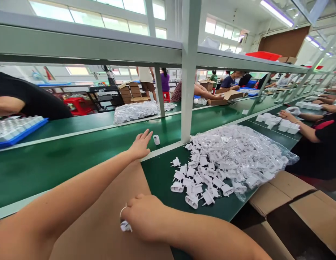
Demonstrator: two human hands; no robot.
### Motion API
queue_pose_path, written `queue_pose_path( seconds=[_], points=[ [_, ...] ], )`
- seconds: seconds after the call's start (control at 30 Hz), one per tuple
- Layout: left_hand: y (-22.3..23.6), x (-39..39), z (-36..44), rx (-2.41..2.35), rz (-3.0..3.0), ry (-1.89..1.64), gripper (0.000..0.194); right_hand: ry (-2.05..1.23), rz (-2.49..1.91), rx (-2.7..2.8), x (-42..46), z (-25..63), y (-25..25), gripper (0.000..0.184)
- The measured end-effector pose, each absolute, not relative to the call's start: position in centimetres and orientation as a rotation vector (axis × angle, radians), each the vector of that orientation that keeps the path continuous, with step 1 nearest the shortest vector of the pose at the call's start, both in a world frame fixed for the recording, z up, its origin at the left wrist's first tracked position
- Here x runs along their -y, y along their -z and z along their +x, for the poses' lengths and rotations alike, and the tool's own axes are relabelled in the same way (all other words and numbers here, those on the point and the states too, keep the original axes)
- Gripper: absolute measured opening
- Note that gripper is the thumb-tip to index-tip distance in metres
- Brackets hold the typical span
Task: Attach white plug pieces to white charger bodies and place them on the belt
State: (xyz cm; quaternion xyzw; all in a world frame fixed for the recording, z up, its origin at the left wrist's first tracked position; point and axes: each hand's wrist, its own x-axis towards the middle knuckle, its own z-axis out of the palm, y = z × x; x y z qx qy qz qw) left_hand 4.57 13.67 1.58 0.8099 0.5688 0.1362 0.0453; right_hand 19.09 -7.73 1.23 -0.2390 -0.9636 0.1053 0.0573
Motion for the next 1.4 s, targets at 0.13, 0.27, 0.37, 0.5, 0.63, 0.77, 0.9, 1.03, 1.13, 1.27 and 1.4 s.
queue_pose_path(
  seconds=[0.13, 0.27, 0.37, 0.5, 0.63, 0.77, 0.9, 1.03, 1.13, 1.27, 1.4],
  points=[
    [-2.3, -17.9, 4.6, -1.605, 2.547, -0.069, 0.102, -0.331, -0.713, 2.952, 7.6, 19.2, -1.5, 0.021],
    [-2.2, -20.2, 3.9, -1.488, 2.461, 0.033, 0.071, -0.345, -0.695, 2.927, 7.6, 19.1, -1.2, 0.019],
    [-1.7, -20.9, 3.2, -1.518, 2.497, -0.08, 0.051, -0.358, -0.689, 2.923, 7.5, 19.1, -1.3, 0.016],
    [-1.8, -18.6, 2.1, -1.577, 2.496, -0.353, 0.046, -0.347, -0.693, 2.949, 7.3, 19.4, -2.0, 0.017],
    [-2.6, -11.5, 1.0, -1.58, 2.43, -0.588, 0.045, -0.323, -0.82, 2.891, 7.0, 19.7, -2.5, 0.015],
    [-2.1, -3.1, -0.1, -1.574, 2.142, -0.869, 0.043, -0.312, -1.122, 2.546, 5.8, 20.3, -2.7, 0.021],
    [-0.4, 3.7, -0.5, -1.472, 1.824, -0.97, 0.042, -0.355, -1.117, 2.167, 4.4, 20.8, -2.6, 0.032],
    [1.2, 7.6, 0.2, -1.408, 1.747, -0.996, 0.036, -0.484, -0.969, 1.962, 3.9, 20.8, -2.1, 0.029],
    [2.0, 8.5, 0.6, -1.35, 1.706, -0.99, 0.044, -0.599, -0.914, 2.028, 4.0, 20.8, -1.7, 0.027],
    [2.3, 8.0, 0.2, -1.256, 1.651, -0.974, 0.047, -0.691, -0.932, 2.159, 4.4, 20.7, -2.0, 0.025],
    [2.0, 7.8, -0.1, -1.25, 1.714, -0.968, 0.031, -1.165, -0.983, 1.942, 4.6, 20.2, -2.4, 0.025]
  ],
)
